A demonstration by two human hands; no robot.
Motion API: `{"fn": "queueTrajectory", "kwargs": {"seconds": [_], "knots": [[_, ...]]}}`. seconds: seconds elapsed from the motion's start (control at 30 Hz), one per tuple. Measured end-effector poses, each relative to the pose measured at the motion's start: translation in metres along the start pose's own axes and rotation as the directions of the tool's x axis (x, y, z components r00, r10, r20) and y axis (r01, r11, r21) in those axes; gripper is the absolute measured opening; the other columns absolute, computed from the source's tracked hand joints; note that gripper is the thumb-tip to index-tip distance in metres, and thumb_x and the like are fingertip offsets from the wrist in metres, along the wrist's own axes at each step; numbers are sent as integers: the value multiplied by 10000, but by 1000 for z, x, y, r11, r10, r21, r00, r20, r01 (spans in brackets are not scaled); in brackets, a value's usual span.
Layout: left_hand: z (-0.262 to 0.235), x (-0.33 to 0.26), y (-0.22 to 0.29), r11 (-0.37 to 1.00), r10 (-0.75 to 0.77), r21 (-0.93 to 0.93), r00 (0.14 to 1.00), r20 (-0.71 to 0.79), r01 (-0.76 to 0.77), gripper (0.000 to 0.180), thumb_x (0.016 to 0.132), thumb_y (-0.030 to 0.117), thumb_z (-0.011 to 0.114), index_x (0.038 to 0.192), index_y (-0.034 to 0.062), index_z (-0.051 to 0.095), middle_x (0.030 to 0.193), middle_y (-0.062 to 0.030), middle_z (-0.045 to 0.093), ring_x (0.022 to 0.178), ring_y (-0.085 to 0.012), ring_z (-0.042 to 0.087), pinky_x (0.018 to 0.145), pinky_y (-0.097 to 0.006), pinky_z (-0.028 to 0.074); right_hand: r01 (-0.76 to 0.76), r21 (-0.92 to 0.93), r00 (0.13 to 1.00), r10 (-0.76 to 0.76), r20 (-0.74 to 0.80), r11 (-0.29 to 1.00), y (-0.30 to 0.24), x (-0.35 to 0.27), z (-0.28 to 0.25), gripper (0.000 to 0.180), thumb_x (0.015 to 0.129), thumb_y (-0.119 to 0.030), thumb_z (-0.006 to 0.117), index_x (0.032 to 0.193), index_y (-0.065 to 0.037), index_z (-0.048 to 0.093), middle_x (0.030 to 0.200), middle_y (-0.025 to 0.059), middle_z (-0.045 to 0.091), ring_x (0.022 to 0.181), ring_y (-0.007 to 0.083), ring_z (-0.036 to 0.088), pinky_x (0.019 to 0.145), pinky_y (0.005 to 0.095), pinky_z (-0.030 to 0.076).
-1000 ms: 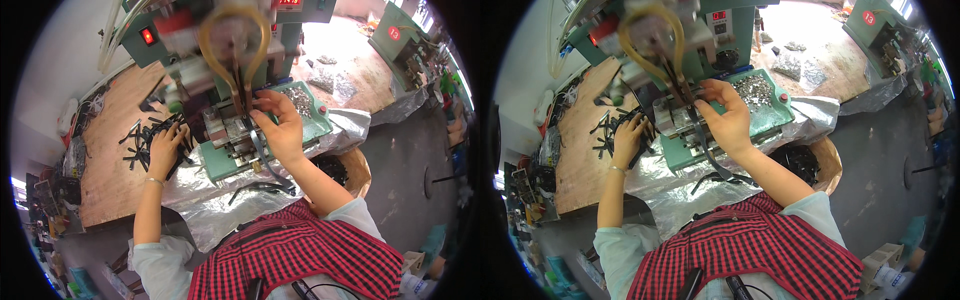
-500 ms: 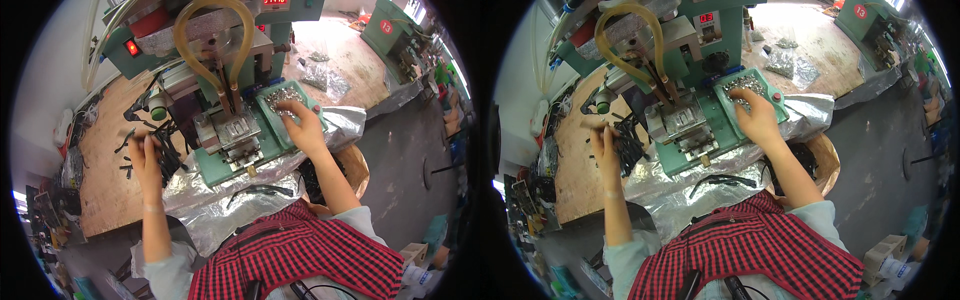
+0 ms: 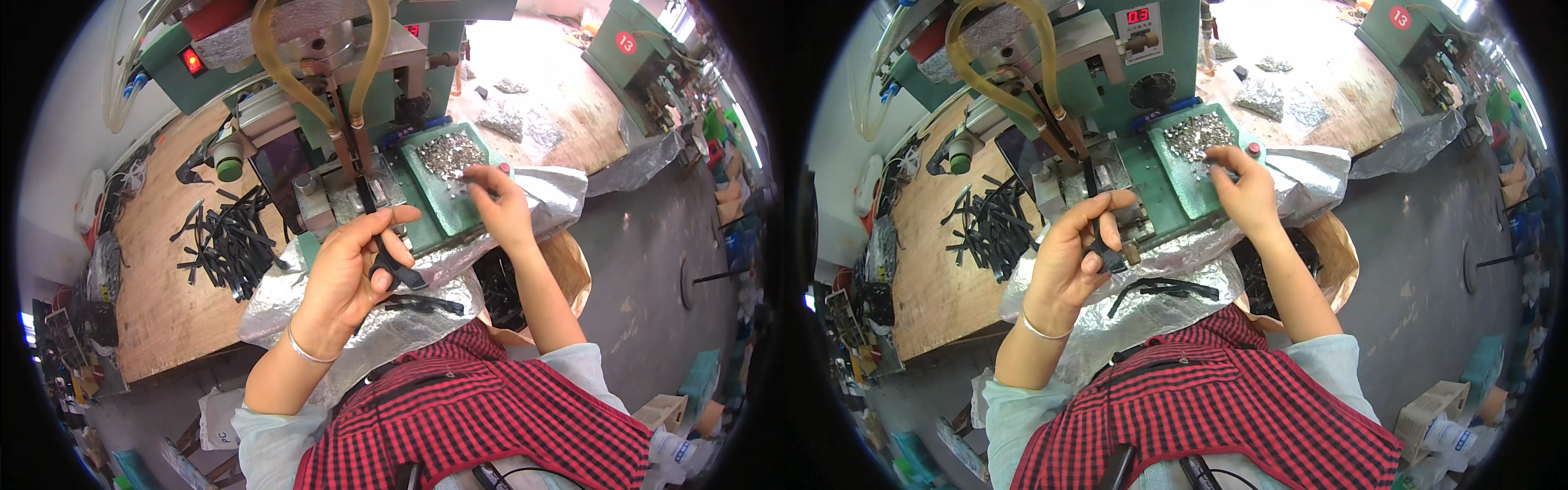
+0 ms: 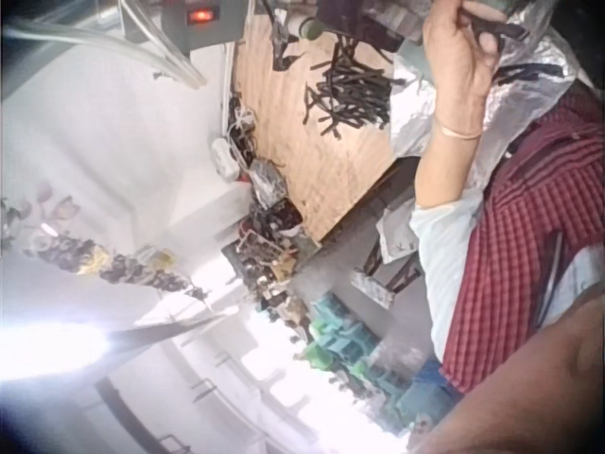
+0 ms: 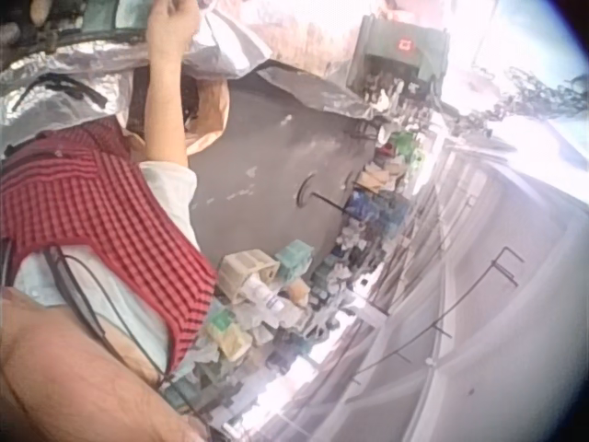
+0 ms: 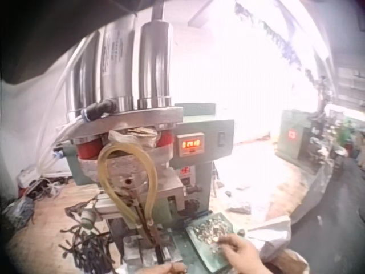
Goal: The person inserts black cable segments into a press machine and adds small metal components from a tray, then operates the press to attach the components. The finished assemblies are placed into a container below.
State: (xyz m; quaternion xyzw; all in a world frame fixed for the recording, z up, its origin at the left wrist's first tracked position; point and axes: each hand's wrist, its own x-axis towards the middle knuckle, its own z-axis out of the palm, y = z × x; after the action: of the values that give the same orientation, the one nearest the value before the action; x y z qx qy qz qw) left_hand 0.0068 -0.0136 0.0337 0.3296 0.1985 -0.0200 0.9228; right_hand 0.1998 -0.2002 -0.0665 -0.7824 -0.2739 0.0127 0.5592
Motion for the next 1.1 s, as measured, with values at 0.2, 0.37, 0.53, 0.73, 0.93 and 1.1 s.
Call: {"fn": "queueTrajectory", "kwargs": {"seconds": [0.2,0.37,0.53,0.73,0.93,1.1], "knots": [[17,-12,-17,987,35,159,998,-50,-26,365,1100,258,490,1236,-52,627,789,-157,753,438,-144,608,322,-232,400,47,101,984,-29,-174,994,-16,25,-13,247,961,-69,670,1200,-46,730,1009,51,748,932,132,668,884,296,522],[12,-5,-16,985,57,164,998,-23,-52,360,1094,245,482,1252,-52,608,792,-169,756,431,-155,606,321,-228,387,94,135,947,-46,-319,986,-13,25,-12,272,977,-66,658,1243,-57,711,1052,83,720,979,151,660,887,306,524],[10,-5,-16,983,85,163,996,-33,-79,360,1095,240,491,1248,-57,623,772,-161,748,425,-148,596,321,-226,386,-63,-71,997,60,-49,995,-7,6,-10,192,908,-109,721,1093,-70,751,1006,104,756,938,246,721,844,354,549],[1,-19,-15,900,179,405,984,-1,-163,283,1084,231,552,1191,-9,659,880,-157,753,585,-142,672,488,-241,514,86,-337,994,-105,-40,938,-6,-12,2,106,800,-90,749,905,-103,747,918,91,684,967,332,656,881,450,518],[42,-103,-6,82,791,431,321,520,-899,149,1000,127,652,1037,-15,675,884,-137,707,712,-208,673,628,-315,559,241,-466,970,-229,83,851,-2,-4,10,140,813,-112,807,950,-106,776,948,82,670,969,304,649,867,415,516],[61,-109,0,-61,758,278,136,638,-959,127,996,92,643,1053,-14,683,923,-127,711,768,-200,671,694,-311,555,213,-443,971,-238,0,871,-1,-9,16,109,861,-91,773,935,-47,706,905,110,696,894,308,689,809,407,538]]}}
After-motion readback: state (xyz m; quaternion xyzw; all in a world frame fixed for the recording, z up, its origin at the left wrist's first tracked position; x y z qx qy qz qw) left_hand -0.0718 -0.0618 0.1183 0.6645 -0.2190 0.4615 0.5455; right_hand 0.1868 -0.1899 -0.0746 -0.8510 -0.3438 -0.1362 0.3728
